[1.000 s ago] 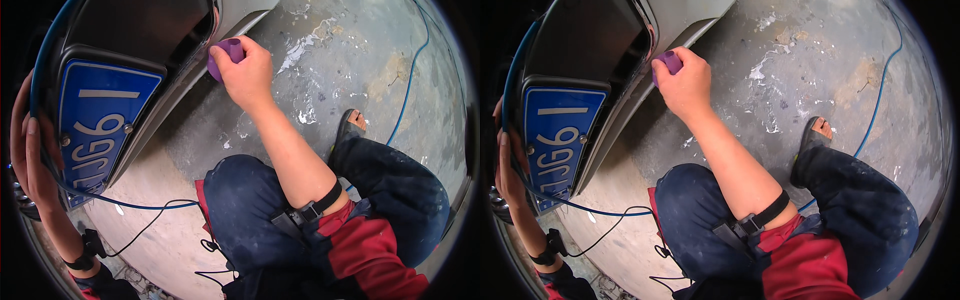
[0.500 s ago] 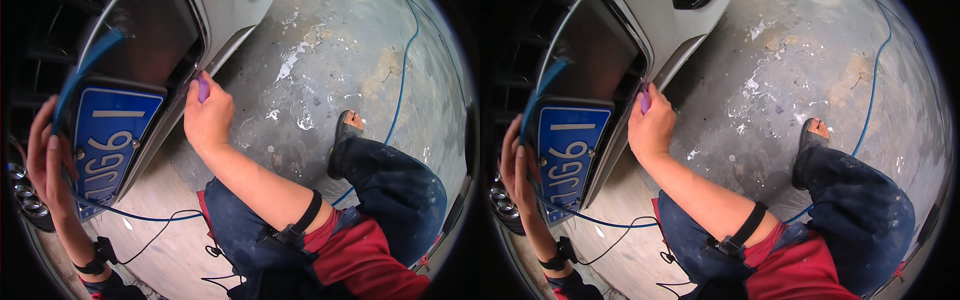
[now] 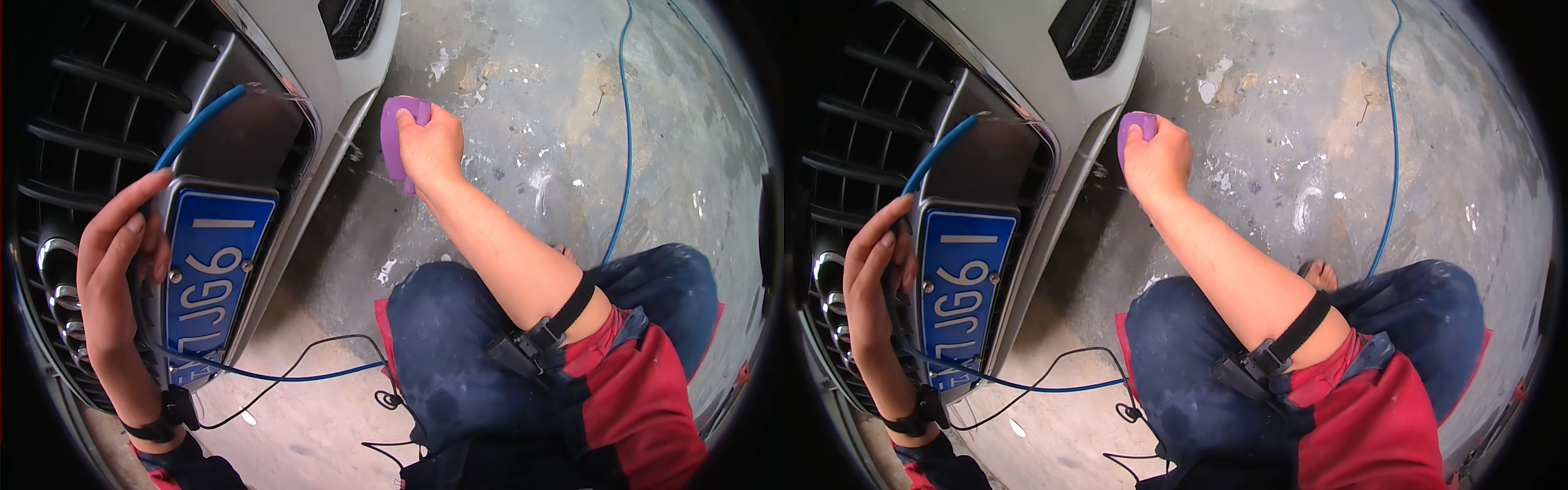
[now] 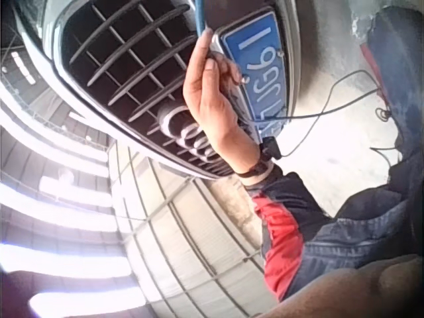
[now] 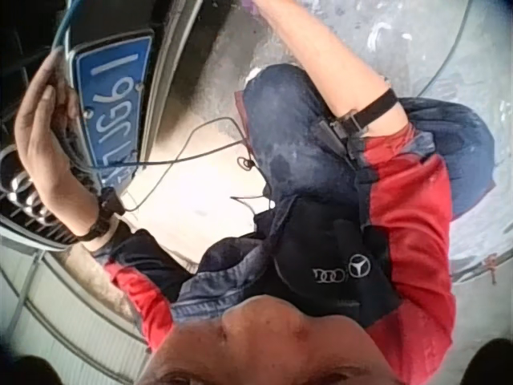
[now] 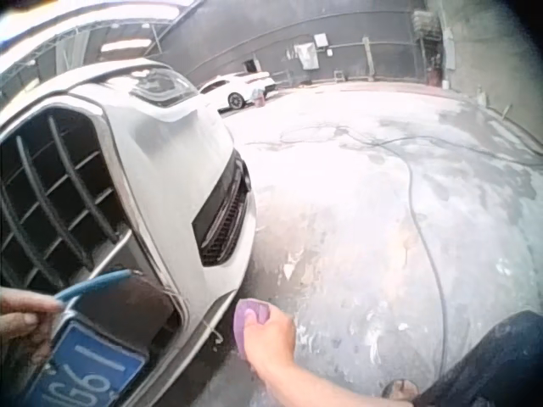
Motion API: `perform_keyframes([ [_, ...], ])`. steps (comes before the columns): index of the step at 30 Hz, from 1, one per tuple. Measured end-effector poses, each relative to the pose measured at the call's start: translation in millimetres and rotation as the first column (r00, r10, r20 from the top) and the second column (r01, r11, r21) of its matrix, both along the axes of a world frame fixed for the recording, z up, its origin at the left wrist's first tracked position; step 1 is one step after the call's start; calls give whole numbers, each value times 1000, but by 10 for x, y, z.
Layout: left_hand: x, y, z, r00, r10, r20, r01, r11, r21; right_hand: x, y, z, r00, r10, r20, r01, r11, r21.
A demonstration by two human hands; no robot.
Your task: Sanding the front bumper of a white car while using a water hose for wet-sanding.
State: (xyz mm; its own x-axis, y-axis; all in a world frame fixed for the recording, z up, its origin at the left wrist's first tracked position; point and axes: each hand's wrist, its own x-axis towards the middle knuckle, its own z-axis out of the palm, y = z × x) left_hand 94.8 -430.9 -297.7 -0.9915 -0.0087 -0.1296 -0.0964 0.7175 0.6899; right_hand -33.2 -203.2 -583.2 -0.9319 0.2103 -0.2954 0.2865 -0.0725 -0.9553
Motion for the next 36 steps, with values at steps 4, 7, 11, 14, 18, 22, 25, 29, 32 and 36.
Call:
perform_keyframes([
  [4, -378, 188, -238, 997, -14, 77, -24, 882, 470, -142, 40, 77, 990, 31, -136, -11, 989, 149],
  [7, -459, 276, -228, 986, -71, 151, -49, 742, 668, -41, -284, -172, 956, -50, -290, 80, 993, 91],
  [11, -525, 26, -114, 996, -37, 76, -25, 725, 688, 280, -642, -21, 967, -1, -254, -37, 988, -148],
  [14, -563, -109, -139, 999, 31, -32, -9, 838, 545, 364, -698, 104, 995, -18, -102, -15, 950, -312],
  [18, -750, -3, -54, 887, -455, -73, 443, 886, -140, 259, -670, -5, 978, -89, -187, 56, 982, -179],
  [22, -669, 262, -302, 720, -679, -144, 415, 587, -695, 73, -668, -83, 924, -93, -372, 48, 991, -128],
  [25, -593, 142, -403, 646, -749, -151, 406, 503, -763, 50, -696, -83, 925, -48, -377, -37, 976, -217],
  [29, -489, 78, -513, 586, -800, -127, 356, 395, -847, -16, -669, -129, 949, 10, -314, -96, 961, -260],
  [32, -475, 56, -528, 588, -793, -159, 321, 410, -854, -55, -669, -186, 935, 38, -352, -125, 966, -227],
  [36, -443, 44, -569, 603, -772, -200, 291, 447, -846, -205, -668, -167, 796, 5, -605, -22, 1000, -20],
])
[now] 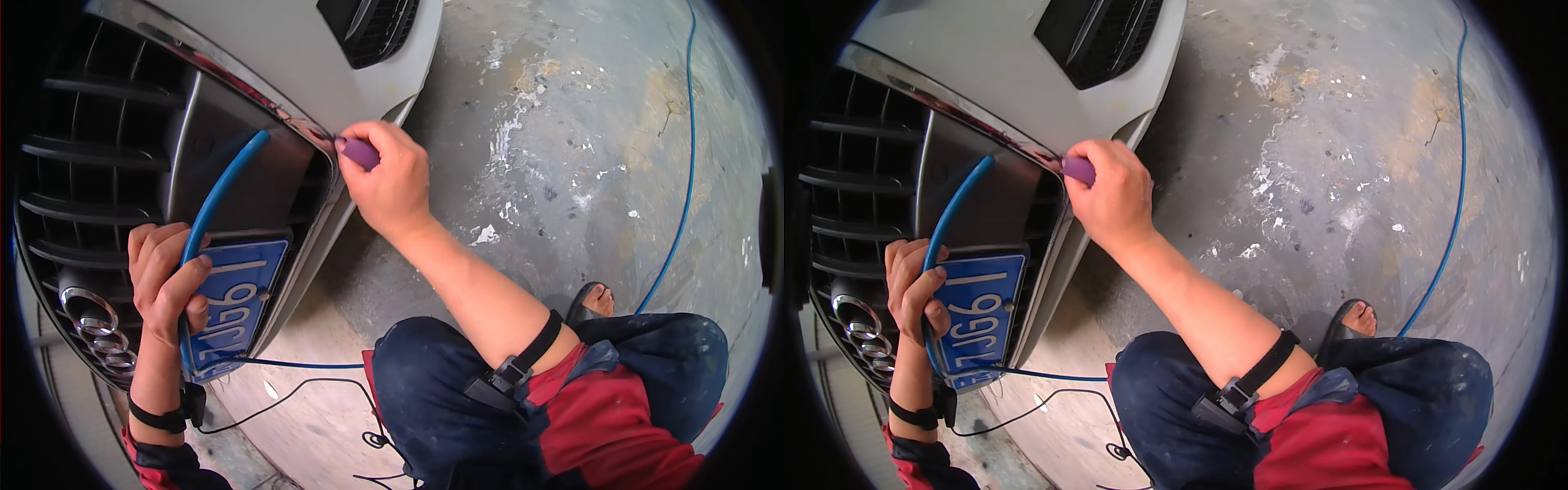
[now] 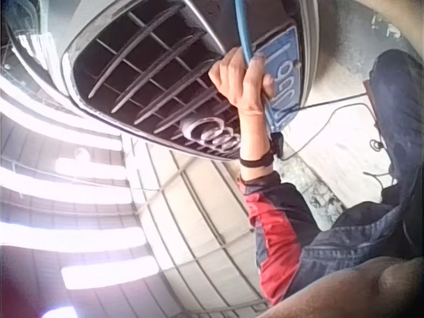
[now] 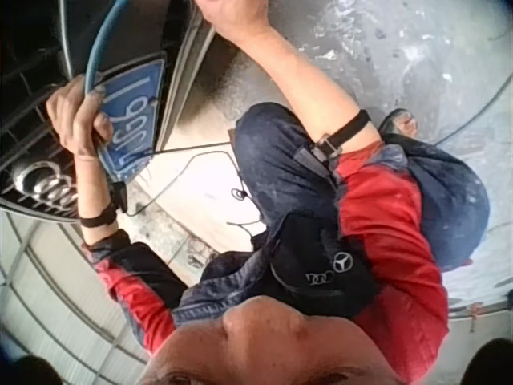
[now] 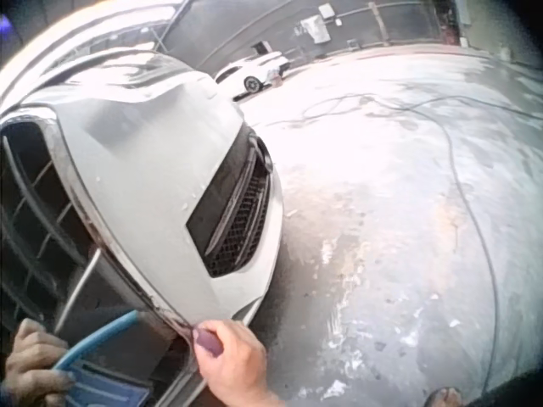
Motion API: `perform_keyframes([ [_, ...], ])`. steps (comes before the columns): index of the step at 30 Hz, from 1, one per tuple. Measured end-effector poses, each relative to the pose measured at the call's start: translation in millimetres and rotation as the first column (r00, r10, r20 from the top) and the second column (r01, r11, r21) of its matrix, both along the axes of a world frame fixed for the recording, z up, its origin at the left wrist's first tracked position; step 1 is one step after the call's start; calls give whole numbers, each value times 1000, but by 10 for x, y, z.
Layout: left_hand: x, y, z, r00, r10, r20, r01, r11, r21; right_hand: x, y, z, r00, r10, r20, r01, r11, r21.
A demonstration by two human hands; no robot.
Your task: Sanding the front bumper of a white car while using a water hose for wet-sanding.
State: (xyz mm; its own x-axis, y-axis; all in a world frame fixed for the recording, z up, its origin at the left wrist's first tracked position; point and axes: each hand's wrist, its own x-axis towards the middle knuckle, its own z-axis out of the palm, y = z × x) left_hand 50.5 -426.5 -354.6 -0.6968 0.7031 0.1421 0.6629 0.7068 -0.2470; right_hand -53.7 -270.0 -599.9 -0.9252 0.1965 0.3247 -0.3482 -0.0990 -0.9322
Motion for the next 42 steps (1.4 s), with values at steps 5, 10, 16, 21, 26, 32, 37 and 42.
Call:
perform_keyframes([
  [5, 22, 44, 2, 1000, 21, 14, -21, 1000, -2, -65, 84, 50, 991, 16, -136, 3, 991, 135],
  [10, -13, 25, -18, 998, 11, 62, -14, 998, 55, -162, 141, 206, 999, 51, -11, -50, 994, 95],
  [16, 38, -76, 12, 1000, 7, 5, -7, 1000, 21, 152, -8, 85, 947, 155, 280, -154, 988, -23],
  [21, 2, -27, -15, 1000, 9, 2, -9, 1000, 17, 558, -265, 35, 734, 354, 580, -156, 918, -363],
  [26, 15, -35, 27, 999, 12, 37, -12, 1000, -5, 622, -334, 0, 663, 447, 601, -100, 848, -521],
  [32, -1, -93, -7, 1000, -23, -2, 23, 1000, 12, 704, -398, 35, 680, 414, 606, -83, 864, -497],
  [37, -9, -78, -3, 999, -42, -8, 42, 999, -4, 672, -326, -78, 728, 383, 569, -182, 908, -378],
  [42, 2, -103, -28, 999, -42, -8, 42, 999, -25, 562, -143, -264, 820, 70, 568, 43, 982, -184],
])
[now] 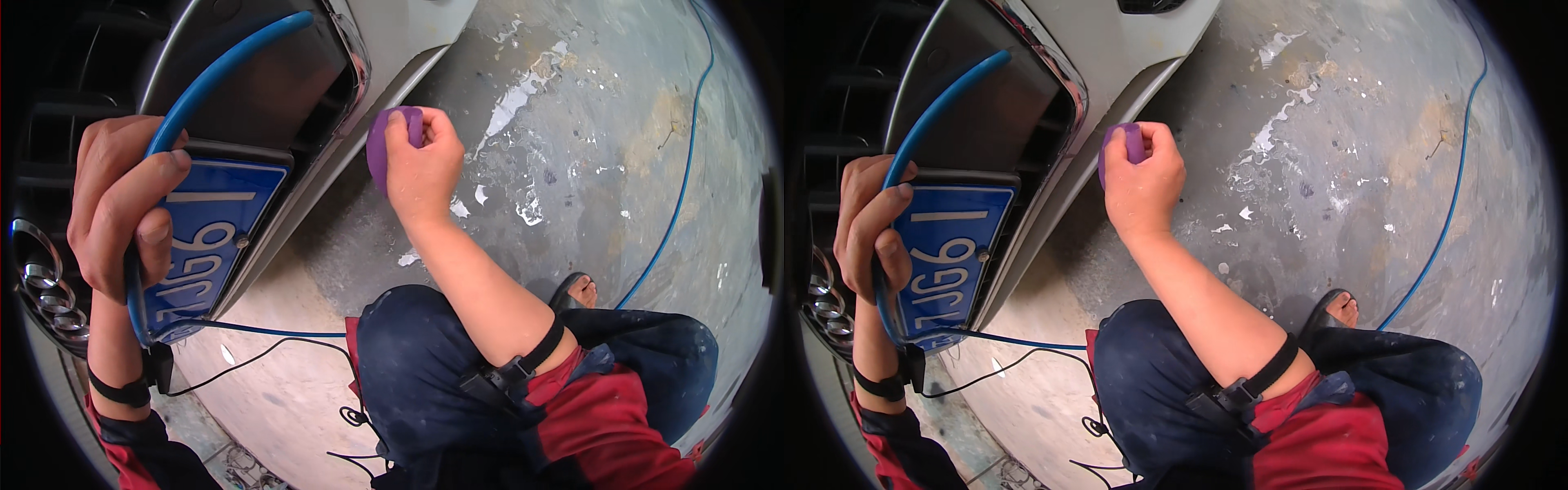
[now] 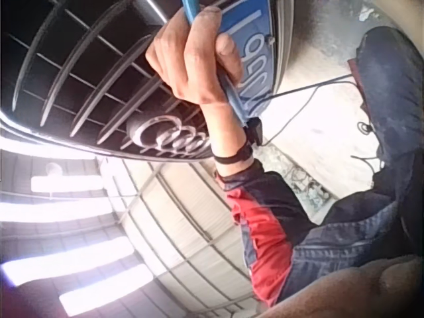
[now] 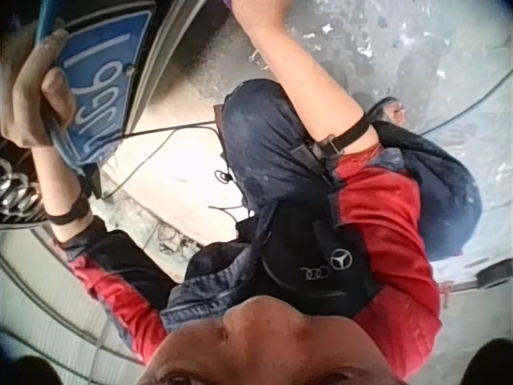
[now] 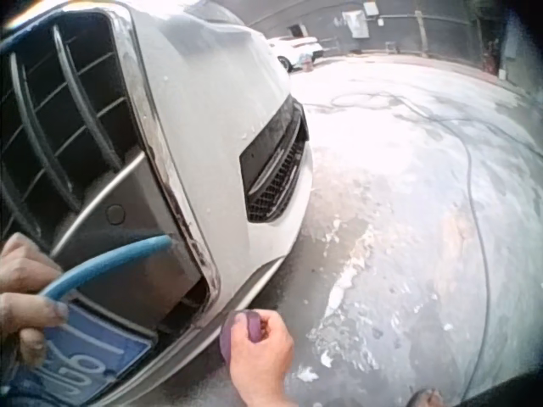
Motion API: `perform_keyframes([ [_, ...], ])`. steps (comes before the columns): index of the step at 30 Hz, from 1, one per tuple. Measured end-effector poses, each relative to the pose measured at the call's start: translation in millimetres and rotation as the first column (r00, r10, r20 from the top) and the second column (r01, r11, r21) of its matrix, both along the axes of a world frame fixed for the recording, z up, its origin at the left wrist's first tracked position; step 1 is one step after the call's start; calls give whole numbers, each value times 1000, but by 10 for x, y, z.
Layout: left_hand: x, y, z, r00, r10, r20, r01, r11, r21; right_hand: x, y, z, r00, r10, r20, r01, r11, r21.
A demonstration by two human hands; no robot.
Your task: Sanding the front bumper of a white car while using a water hose for wet-sanding.
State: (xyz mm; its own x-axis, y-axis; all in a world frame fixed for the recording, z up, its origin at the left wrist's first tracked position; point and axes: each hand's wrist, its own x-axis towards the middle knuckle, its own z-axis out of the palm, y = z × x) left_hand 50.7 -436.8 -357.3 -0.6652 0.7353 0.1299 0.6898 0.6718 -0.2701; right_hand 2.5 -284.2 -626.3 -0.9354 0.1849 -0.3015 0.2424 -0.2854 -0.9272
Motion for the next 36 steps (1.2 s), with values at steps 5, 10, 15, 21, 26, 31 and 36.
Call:
perform_keyframes([
  [5, -26, 37, 49, 1000, -6, -10, 6, 999, -31, -27, 10, -69, 963, 249, -99, -266, 935, -236],
  [10, -7, -4, 45, 1000, 6, -10, -6, 999, -35, -14, -8, -42, 931, 340, -132, -359, 920, -158],
  [15, -11, 2, 55, 1000, 2, 4, -2, 1000, -18, 7, 79, 105, 899, 382, -212, -383, 923, 41],
  [21, -29, 32, 52, 1000, 12, 11, -12, 1000, -20, -71, 132, 82, 883, 410, -228, -405, 912, 71],
  [26, 15, 34, 89, 998, 46, 43, -45, 999, -25, -76, 92, 28, 886, 419, -200, -403, 907, 119],
  [31, 5, -3, 68, 997, 50, 56, -49, 999, -20, -188, 208, 82, 861, 491, -134, -465, 866, 185],
  [36, 0, -18, 52, 998, 36, 52, -36, 999, 2, -94, 131, 7, 988, 154, 6, -154, 988, 31],
])
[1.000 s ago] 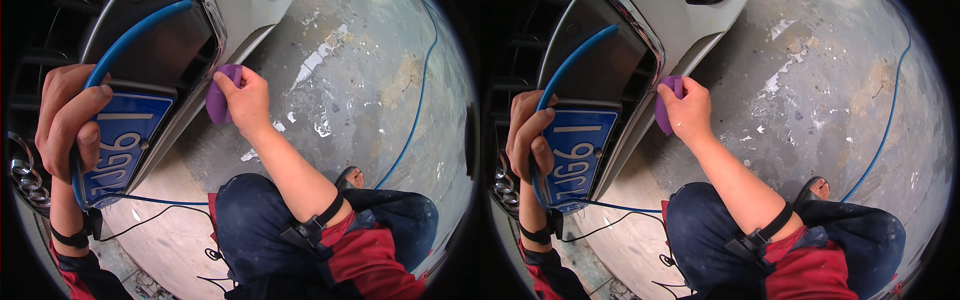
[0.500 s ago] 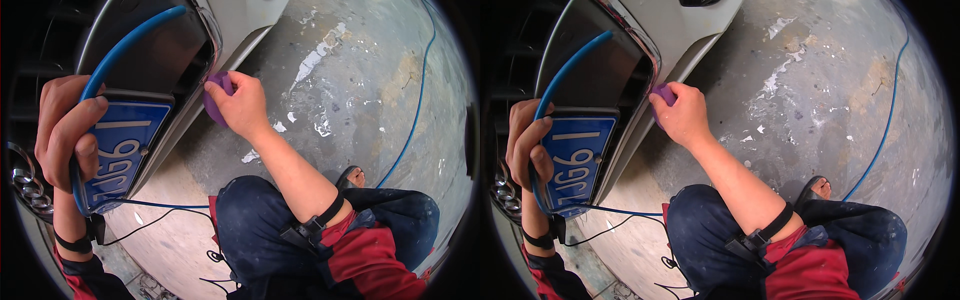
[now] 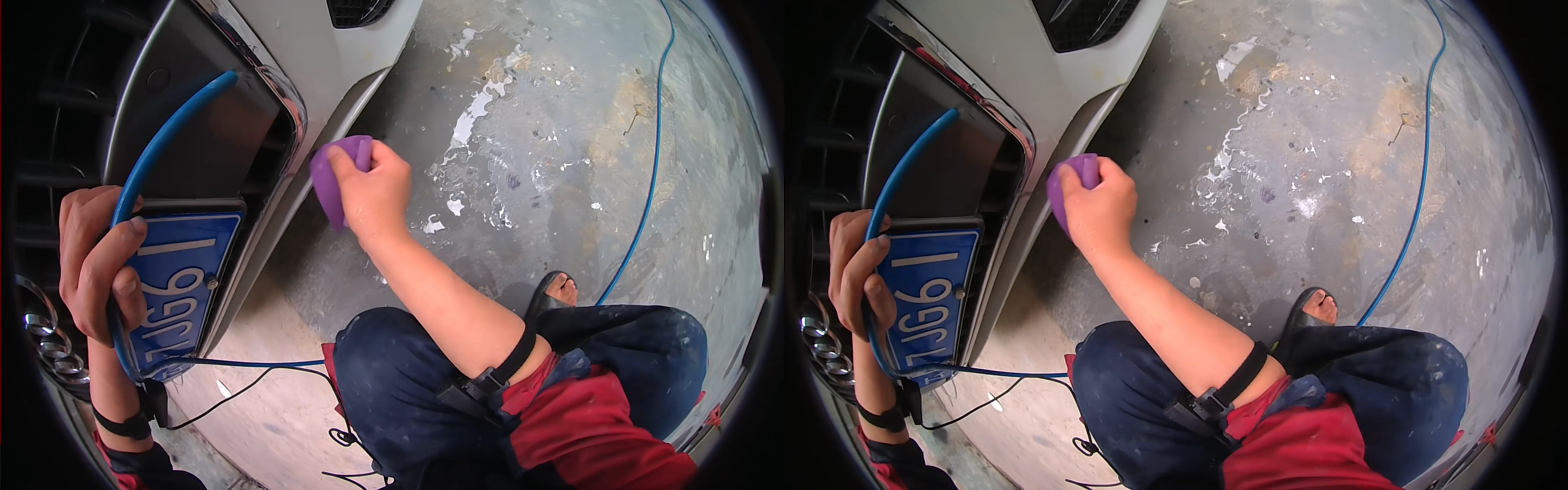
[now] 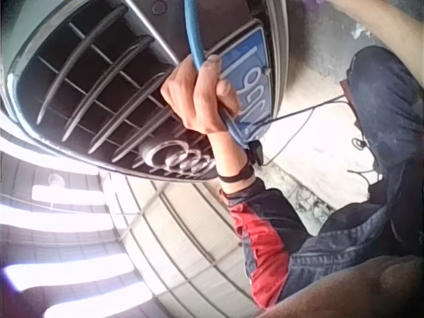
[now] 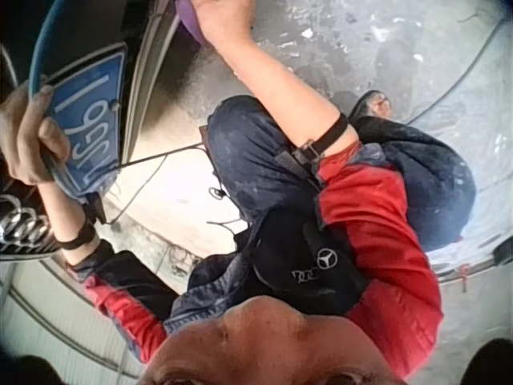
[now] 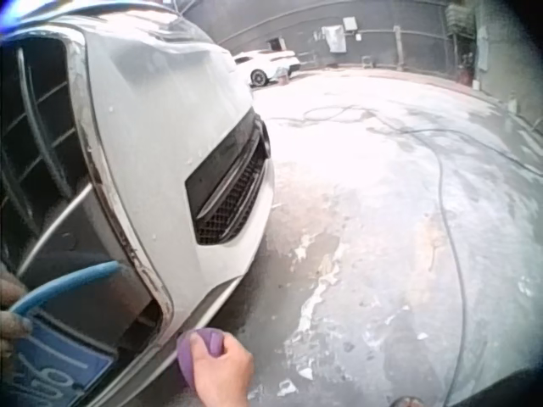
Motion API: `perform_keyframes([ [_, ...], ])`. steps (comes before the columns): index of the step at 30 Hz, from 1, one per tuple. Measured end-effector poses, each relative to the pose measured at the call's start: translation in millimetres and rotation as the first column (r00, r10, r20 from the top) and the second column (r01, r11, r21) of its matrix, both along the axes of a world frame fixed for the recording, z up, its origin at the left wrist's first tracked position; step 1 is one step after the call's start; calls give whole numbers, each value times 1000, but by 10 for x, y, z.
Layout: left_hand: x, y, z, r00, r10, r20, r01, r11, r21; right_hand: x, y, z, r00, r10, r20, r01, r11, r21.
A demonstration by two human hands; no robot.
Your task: Sanding the front bumper of a white car while using a water hose for wet-sanding.
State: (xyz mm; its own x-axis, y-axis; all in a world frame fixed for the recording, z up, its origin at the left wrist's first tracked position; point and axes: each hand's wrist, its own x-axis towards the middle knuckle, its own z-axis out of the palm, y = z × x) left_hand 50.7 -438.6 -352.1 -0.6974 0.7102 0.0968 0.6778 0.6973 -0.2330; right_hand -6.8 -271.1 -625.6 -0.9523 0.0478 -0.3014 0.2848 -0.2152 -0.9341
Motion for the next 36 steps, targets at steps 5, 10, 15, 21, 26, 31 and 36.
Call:
perform_keyframes([
  [5, -35, 93, -35, 999, -14, -37, 14, 1000, 21, -92, 137, 2, 981, -193, -23, 193, 981, 15],
  [10, -33, 106, -70, 998, -8, -67, 9, 1000, 27, 53, -60, 115, 966, -201, -160, 193, 979, -60],
  [15, -17, 68, -34, 998, -11, -63, 11, 1000, 7, 232, -194, 120, 994, 30, -100, -37, 997, -67],
  [21, -12, 47, -49, 997, -11, -74, 11, 1000, 9, 208, -137, 54, 983, 94, -159, -104, 993, -51],
  [26, 1, 30, -50, 998, -14, -68, 15, 1000, 23, 246, -153, 26, 953, 25, -303, 0, 997, 81],
  [31, -2, 57, -30, 999, -7, -50, 9, 999, 45, -22, -32, 58, 978, -200, -56, 203, 977, 57],
  [36, 22, 142, -55, 995, 57, -78, -43, 984, 174, -117, -81, 327, 950, -258, -175, 271, 961, 55],
])
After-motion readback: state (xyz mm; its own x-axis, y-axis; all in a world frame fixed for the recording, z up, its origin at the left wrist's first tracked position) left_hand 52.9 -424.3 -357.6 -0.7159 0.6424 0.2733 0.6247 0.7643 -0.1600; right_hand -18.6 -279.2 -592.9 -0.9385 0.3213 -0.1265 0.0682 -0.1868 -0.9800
